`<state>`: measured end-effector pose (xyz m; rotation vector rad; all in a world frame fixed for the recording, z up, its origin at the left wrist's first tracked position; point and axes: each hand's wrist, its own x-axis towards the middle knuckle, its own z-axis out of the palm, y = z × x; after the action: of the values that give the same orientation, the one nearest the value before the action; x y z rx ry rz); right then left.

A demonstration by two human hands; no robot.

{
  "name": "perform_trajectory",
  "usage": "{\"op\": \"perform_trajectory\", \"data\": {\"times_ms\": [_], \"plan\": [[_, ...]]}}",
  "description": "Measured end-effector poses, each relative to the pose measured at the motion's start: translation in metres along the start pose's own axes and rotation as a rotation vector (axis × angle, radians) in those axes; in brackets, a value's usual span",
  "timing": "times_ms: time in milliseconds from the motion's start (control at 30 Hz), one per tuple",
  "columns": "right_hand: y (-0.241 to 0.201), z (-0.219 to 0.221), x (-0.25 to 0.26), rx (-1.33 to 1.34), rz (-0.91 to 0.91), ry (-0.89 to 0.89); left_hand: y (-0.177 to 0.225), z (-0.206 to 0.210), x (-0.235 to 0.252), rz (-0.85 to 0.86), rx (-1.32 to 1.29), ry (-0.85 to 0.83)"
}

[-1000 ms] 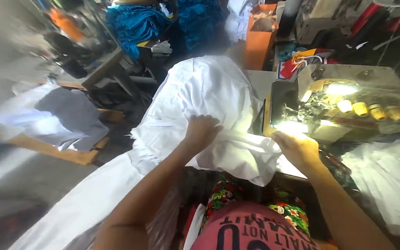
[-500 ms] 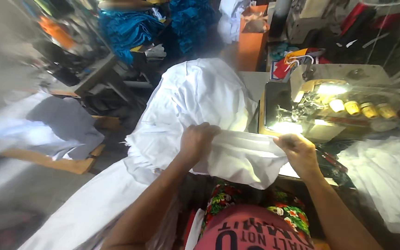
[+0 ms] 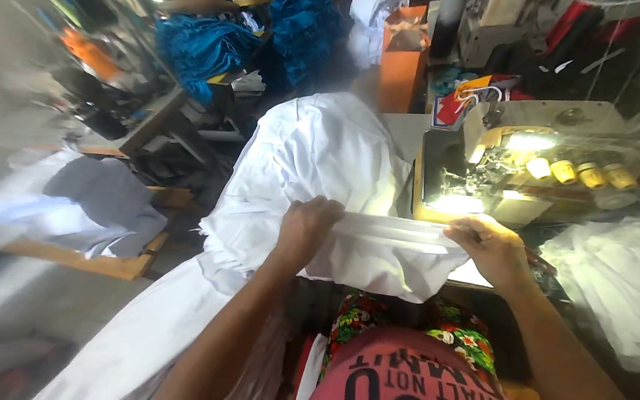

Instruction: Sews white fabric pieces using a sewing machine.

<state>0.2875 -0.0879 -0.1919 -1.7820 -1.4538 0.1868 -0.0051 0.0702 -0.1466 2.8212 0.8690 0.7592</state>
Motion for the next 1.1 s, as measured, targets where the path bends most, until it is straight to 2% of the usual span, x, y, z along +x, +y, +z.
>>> {"op": "perform_trajectory", "data": {"times_ms": [133, 233, 300, 433, 767, 1000, 1100], "plan": [[0.006, 0.0, -0.014, -0.178, -0.076, 0.018, 0.003, -0.004, -0.015, -0.026, 0.058, 0.014], [0.013, 0.003, -0.024, -0.335, -0.13, 0.018, -0.001, 0.003, -0.023, 0.019, 0.192, 0.0], [0.017, 0.0, -0.027, -0.372, -0.12, 0.005, -0.007, -0.003, -0.025, 0.043, 0.178, -0.04], [0.02, -0.012, -0.026, -0.346, -0.116, 0.04, -0.008, -0.025, -0.025, 0.055, 0.09, -0.077], [0.03, -0.009, -0.027, -0.287, -0.095, 0.0, -0.012, -0.001, -0.024, 0.046, 0.108, -0.001], [0.044, 0.004, -0.033, -0.282, -0.101, -0.019, -0.018, 0.012, -0.031, -0.01, 0.081, -0.022], [0.022, 0.001, -0.021, -0.287, -0.166, -0.034, -0.005, 0.002, -0.015, -0.023, 0.079, -0.012]]}}
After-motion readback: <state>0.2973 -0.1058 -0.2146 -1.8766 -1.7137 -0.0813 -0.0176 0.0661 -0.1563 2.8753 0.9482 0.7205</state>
